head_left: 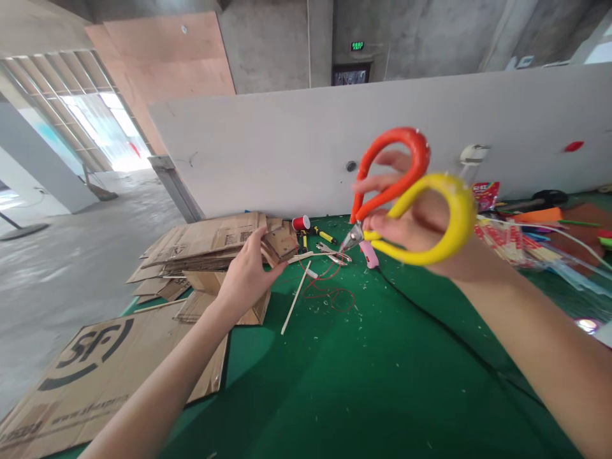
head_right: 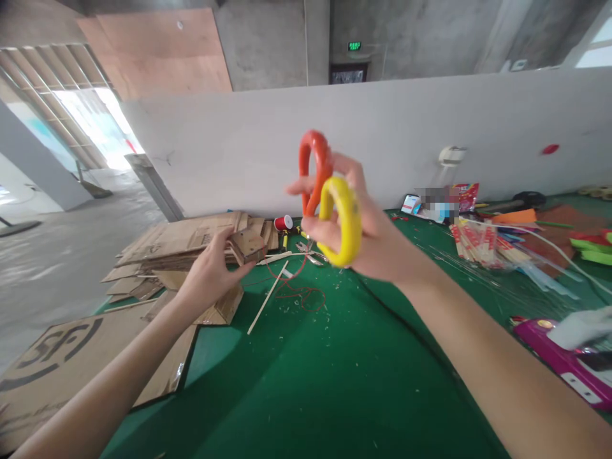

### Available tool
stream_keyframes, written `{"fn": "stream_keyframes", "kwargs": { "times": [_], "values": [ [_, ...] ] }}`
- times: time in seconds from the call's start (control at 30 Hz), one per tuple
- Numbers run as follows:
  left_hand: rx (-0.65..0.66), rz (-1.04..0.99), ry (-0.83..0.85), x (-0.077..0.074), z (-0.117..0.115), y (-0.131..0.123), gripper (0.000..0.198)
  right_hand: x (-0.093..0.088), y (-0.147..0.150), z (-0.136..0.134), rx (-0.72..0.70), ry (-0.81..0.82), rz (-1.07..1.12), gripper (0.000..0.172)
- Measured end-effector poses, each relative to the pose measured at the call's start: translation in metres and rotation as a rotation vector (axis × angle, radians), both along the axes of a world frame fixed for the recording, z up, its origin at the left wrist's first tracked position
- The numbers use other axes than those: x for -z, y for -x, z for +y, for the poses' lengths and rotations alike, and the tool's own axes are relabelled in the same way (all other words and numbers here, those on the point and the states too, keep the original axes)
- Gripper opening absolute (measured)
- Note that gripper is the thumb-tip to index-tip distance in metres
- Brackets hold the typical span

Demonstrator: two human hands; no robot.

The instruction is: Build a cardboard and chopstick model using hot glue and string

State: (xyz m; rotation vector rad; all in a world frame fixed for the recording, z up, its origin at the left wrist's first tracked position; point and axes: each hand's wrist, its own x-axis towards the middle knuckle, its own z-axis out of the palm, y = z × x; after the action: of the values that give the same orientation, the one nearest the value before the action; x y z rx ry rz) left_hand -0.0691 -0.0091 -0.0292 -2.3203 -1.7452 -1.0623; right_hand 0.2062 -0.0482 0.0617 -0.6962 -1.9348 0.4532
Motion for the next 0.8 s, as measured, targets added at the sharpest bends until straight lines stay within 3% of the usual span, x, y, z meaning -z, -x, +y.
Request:
{"fn": "stream_keyframes", "kwargs": {
  "times": [0.1,0.23,0.3,0.4,0.47,0.57,0.63,0.73,0.8],
  "values": [
    [0.149,-0.025,0.161,0.006,-0.005,-0.006,0.074,-0.022,-0.009,0.013,-0.065,0.143,0.26,0.012],
    [0.22,-0.002,0.313,0.006,-0.019,-0.016,0.068,-0.035,-0.012,0.027,0.021,0.13,0.595,0.052],
    [0.215,-0.002,0.349,0.004,-0.029,-0.022,0.064,-0.036,-0.01,0.033,0.138,0.115,0.655,0.056],
    [0.225,0.034,0.388,0.005,-0.046,-0.032,0.059,-0.03,-0.007,0.038,0.265,0.079,0.587,0.052],
    [0.248,0.069,0.392,0.011,-0.057,-0.037,0.059,-0.027,-0.003,0.039,0.257,0.072,0.532,0.049],
    [0.219,0.047,0.368,0.03,-0.068,-0.043,0.059,-0.026,0.002,0.037,0.173,0.079,0.562,0.052],
    [0.144,-0.011,0.335,0.046,-0.072,-0.046,0.057,-0.028,0.006,0.035,0.135,0.166,0.512,0.057],
    [0.038,-0.098,0.269,0.067,-0.073,-0.05,0.06,-0.026,0.011,0.036,0.134,0.331,0.362,0.066],
    [0.005,-0.111,0.238,0.075,-0.073,-0.053,0.066,-0.019,0.015,0.04,0.154,0.277,0.185,0.077]
  ]
}}
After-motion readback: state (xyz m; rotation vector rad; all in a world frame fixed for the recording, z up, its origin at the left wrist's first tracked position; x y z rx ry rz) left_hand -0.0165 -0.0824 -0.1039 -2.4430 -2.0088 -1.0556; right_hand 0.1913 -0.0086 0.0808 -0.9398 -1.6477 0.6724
